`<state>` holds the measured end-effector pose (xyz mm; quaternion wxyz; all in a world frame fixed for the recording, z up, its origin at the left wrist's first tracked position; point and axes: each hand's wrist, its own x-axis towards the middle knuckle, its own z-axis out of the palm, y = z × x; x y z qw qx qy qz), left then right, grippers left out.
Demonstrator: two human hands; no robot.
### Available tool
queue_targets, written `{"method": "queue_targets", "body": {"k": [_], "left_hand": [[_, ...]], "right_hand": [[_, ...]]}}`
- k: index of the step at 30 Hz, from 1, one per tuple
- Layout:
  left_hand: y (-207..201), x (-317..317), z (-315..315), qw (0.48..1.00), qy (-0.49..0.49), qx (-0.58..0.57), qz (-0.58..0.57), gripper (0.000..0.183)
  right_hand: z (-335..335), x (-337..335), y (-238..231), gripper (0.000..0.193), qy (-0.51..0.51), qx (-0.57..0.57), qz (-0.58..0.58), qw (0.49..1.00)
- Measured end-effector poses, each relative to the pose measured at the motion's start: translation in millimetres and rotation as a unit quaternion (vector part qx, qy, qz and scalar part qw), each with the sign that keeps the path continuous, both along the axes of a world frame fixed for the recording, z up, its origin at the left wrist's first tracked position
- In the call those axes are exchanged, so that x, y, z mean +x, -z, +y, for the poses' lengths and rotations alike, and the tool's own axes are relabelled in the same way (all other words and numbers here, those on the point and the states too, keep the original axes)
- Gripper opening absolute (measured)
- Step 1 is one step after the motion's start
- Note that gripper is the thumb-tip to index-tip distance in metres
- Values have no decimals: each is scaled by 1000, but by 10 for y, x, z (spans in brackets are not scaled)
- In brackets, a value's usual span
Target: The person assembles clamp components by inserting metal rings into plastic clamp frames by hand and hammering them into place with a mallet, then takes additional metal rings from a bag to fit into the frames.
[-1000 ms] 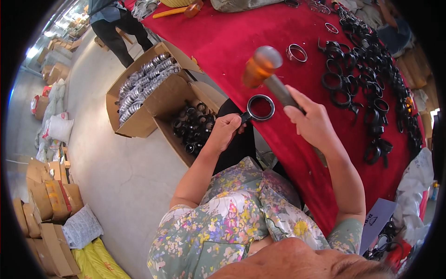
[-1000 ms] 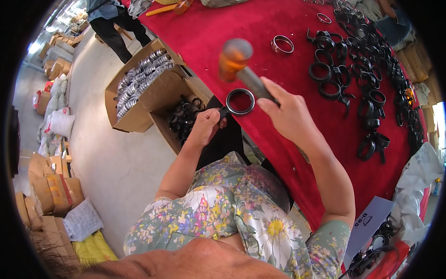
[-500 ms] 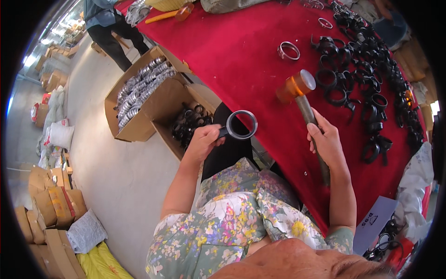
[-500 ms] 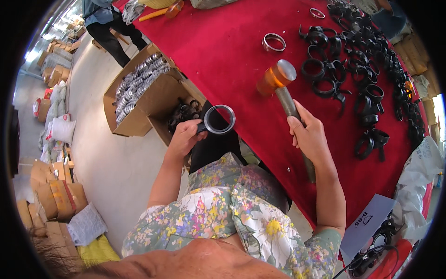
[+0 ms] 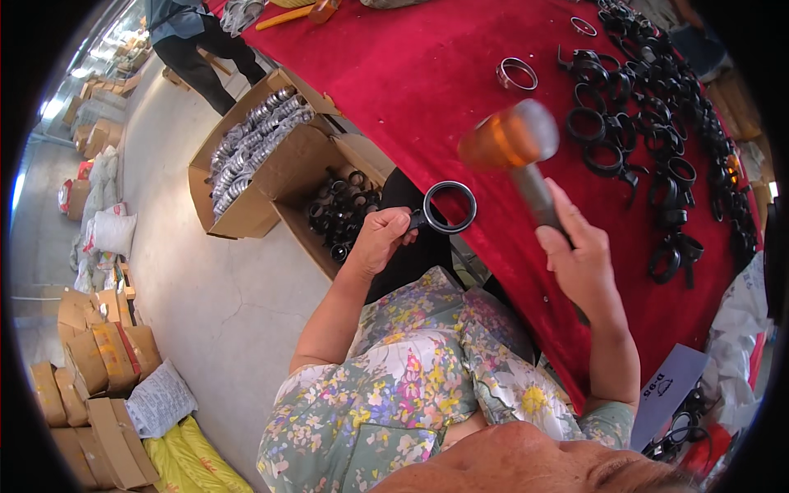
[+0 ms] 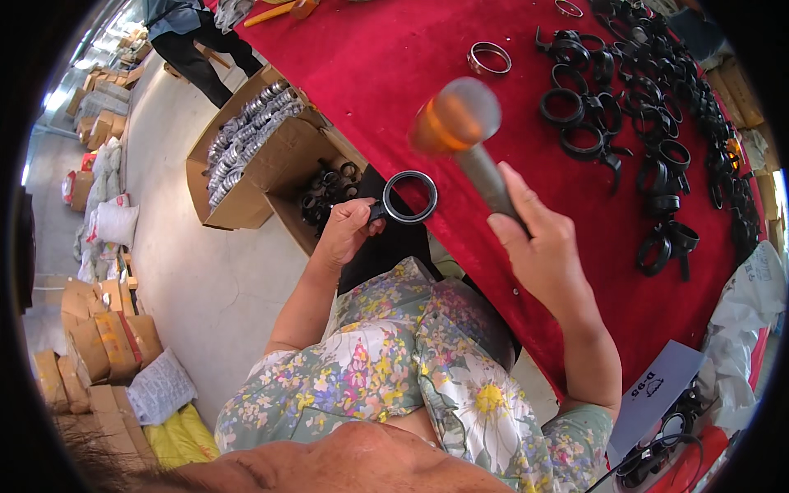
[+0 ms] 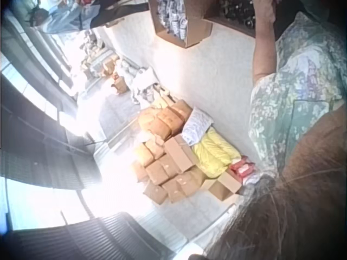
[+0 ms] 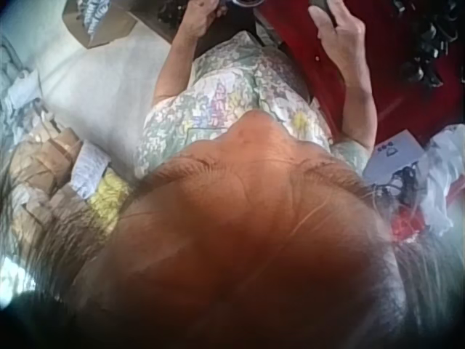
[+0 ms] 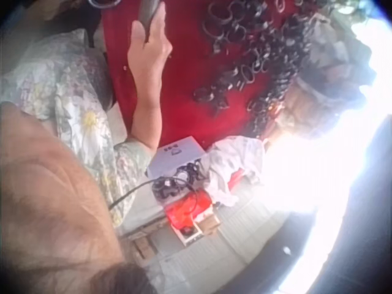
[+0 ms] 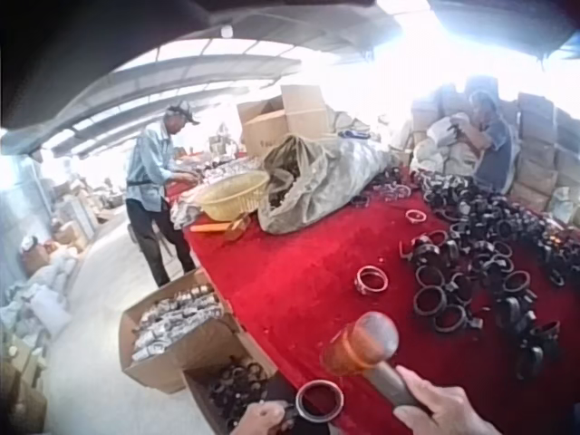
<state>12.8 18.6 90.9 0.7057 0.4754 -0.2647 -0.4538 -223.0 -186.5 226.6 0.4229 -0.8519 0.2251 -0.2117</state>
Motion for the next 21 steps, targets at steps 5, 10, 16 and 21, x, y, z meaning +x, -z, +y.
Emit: {"method": "queue_targets", "body": {"k": [5, 10, 16, 21], "left_hand": [[22, -24, -42, 1000, 1, 2, -11, 43], [16, -29, -101, 1000, -6, -6, -17, 45], [101, 26, -176, 1000, 1, -7, -13, 45], [37, -82, -17, 994, -59, -49, 72, 47]], "right_hand": [[-70, 51, 134, 52, -7, 8, 105, 994], [62, 126, -263, 50, 40, 174, 65, 982], [-25, 389, 61, 50, -40, 95, 82, 991], [-29, 281, -67, 49, 24, 214, 126, 968]]}}
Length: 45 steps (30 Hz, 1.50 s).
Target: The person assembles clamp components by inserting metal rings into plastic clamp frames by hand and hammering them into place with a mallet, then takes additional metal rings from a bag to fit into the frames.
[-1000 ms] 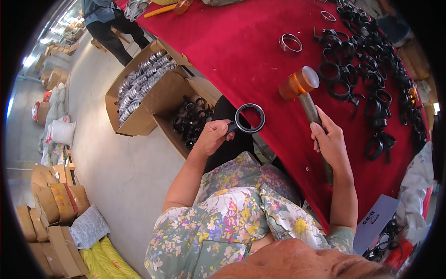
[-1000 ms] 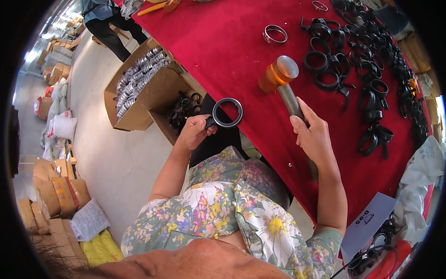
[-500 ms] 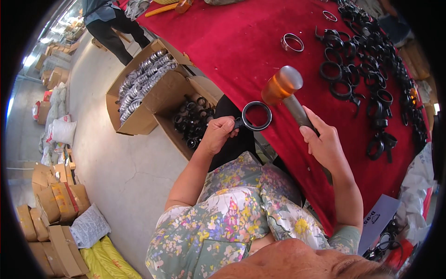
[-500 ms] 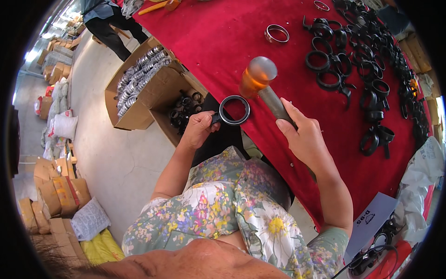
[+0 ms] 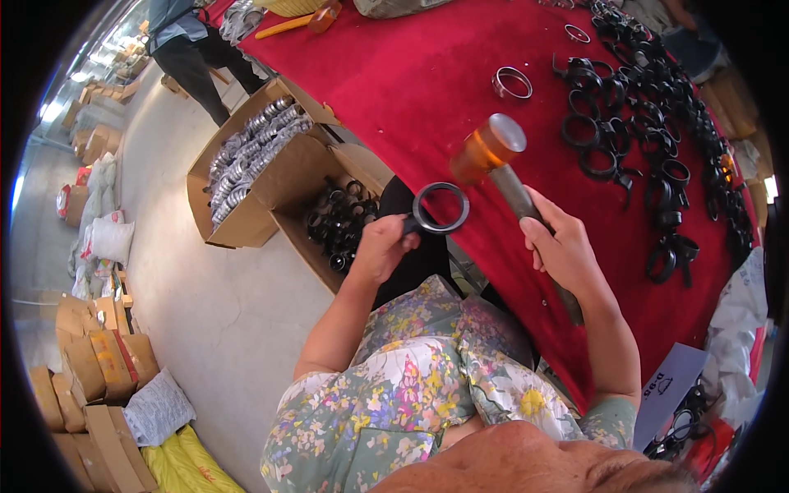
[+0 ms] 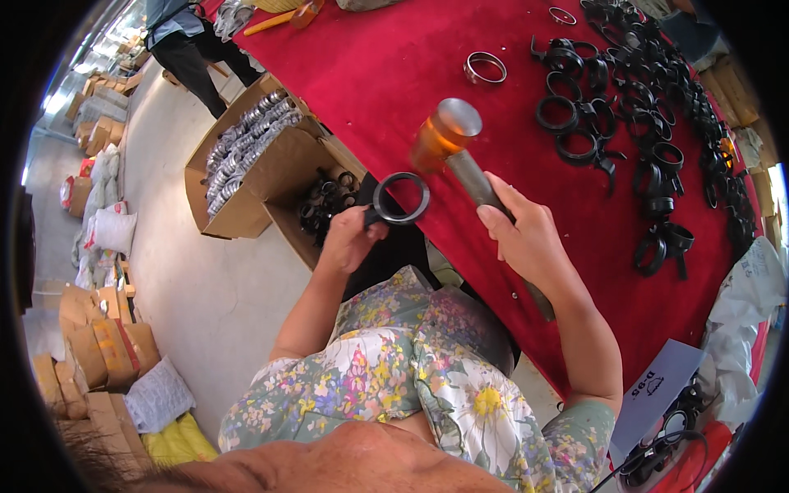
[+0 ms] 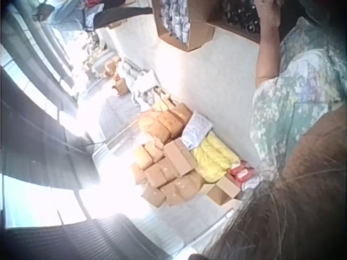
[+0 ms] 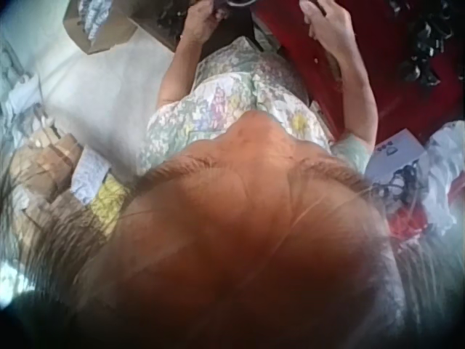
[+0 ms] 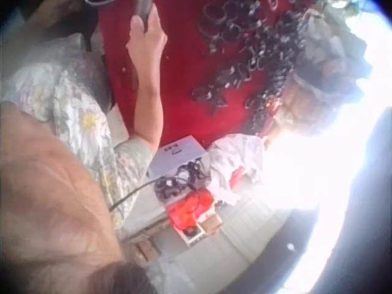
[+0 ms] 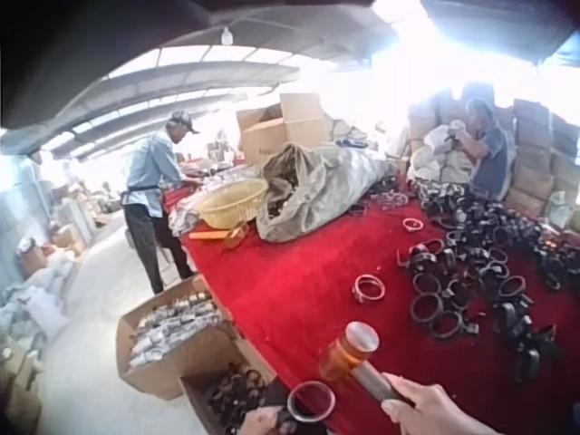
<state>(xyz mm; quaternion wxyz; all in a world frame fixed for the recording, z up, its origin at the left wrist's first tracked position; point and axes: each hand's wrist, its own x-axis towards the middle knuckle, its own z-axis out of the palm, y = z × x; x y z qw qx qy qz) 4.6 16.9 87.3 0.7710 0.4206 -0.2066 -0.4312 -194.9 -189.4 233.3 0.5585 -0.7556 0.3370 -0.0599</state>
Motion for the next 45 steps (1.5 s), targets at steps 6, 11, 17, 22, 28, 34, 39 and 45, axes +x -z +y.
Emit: {"method": "queue_targets", "body": {"k": [6, 11, 17, 22, 28, 34, 39, 45], "left_hand": [[123, 739, 961, 980, -109, 123, -116, 37], [107, 1053, 812, 589, -324, 347, -654, 41], [-865, 654, -1149, 770, -211, 79, -597, 18], [-851, 691, -2420, 723, -126, 27, -679, 11], [-1141, 333, -3179, 684, 82, -14, -725, 16], [-1425, -44, -3451, 657, 200, 77, -723, 42], [-1531, -368, -3479, 464, 260, 203, -822, 45], [-1347, 120, -3340, 537, 150, 41, -829, 32]], "right_hand": [[-148, -407, 149, 49, 71, 36, -26, 997], [-113, -522, 153, 47, 70, 54, -39, 995], [-198, -582, 147, 48, 74, 78, -53, 993], [-198, -577, 183, 47, 62, 86, -55, 993], [-216, -596, 187, 48, 55, 64, -48, 995], [-182, -614, 206, 50, 40, 9, -38, 998], [-234, -625, 243, 50, 39, 28, -46, 998], [-249, -617, 234, 49, 29, 50, -60, 996]]}}
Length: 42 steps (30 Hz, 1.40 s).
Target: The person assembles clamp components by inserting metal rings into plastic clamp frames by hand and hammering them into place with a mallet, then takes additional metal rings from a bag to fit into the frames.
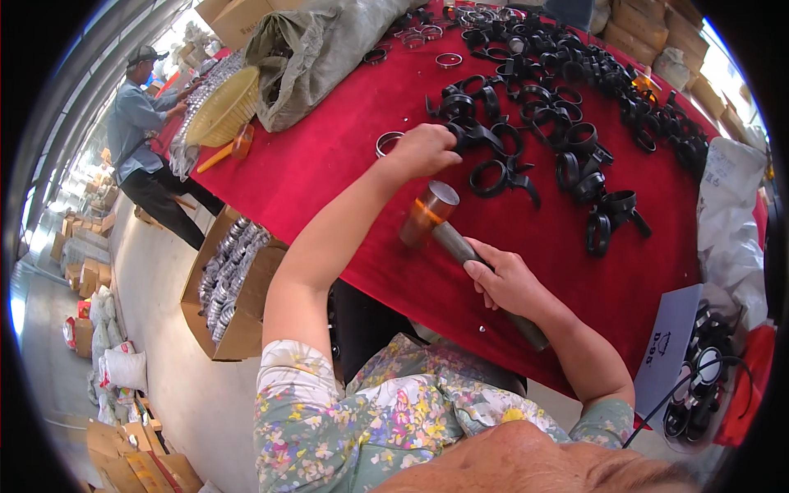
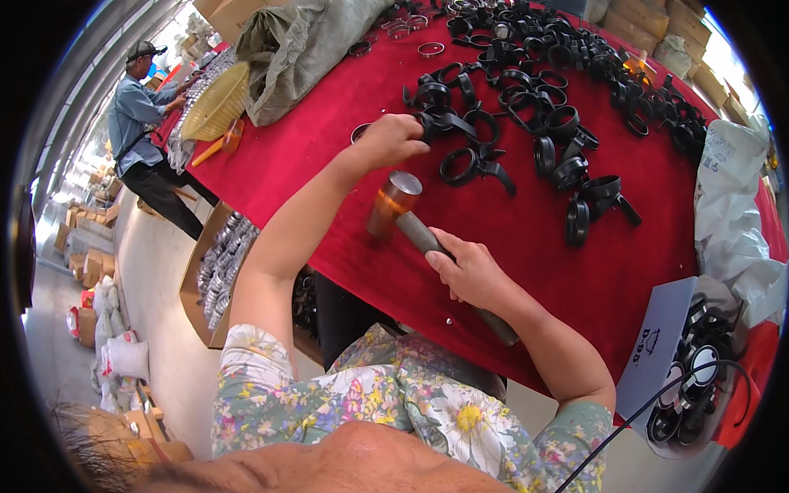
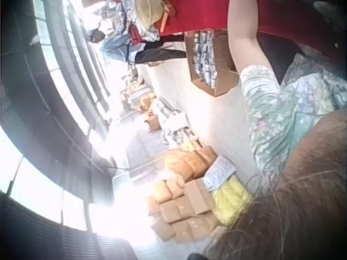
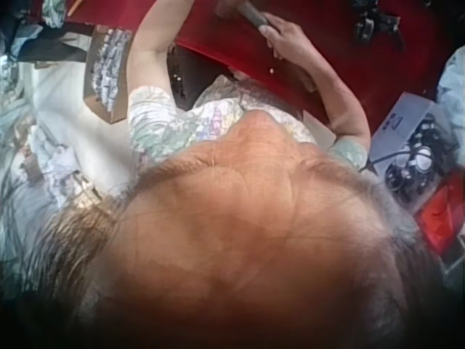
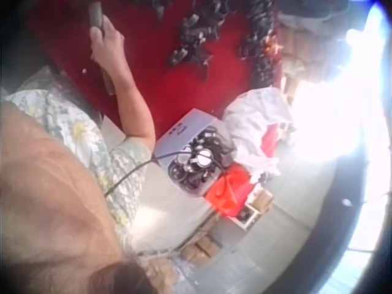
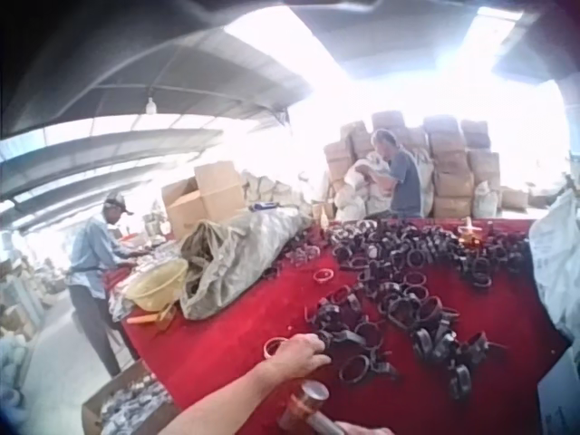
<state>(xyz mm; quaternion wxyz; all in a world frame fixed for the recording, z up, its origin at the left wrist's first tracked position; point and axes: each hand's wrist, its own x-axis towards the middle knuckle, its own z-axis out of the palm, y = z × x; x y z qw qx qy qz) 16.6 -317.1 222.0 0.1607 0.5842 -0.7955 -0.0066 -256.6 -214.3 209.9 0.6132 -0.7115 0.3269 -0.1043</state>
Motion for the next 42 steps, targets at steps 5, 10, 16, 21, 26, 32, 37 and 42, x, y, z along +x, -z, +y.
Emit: {"method": "queue_targets", "body": {"k": [5, 10, 16, 21, 26, 32, 37, 42], "left_hand": [[-121, 582, 801, 993, -54, -60, 91, 24], [-22, 948, 1726, 979, -140, -47, 137, 20], [-33, 1001, 2231, 969, -74, 47, 231, 22], [15, 1003, 1961, 983, 21, 94, 158, 35], [108, 838, 1910, 982, -64, 28, 177, 47], [244, 739, 2082, 949, -112, -94, 278, 34], [252, 788, 2075, 914, -157, -110, 359, 25], [216, 617, 1820, 760, -182, -52, 622, 23]], "right_hand": [[-70, -17, -26, 48, -3, 46, 13, 999], [-87, -112, -31, 52, -2, -47, 92, 995], [-178, -30, -308, 47, -15, -499, 160, 852], [-536, 885, -494, 31, 17, -499, -39, 866], [-1115, 1763, -134, 34, 25, -484, 76, 871], [-1246, 2253, 54, 25, -33, -494, 172, 851], [-1327, 2208, 37, 22, -10, -457, 90, 885], [-825, 1818, -380, 21, 0, -289, -102, 952]]}}
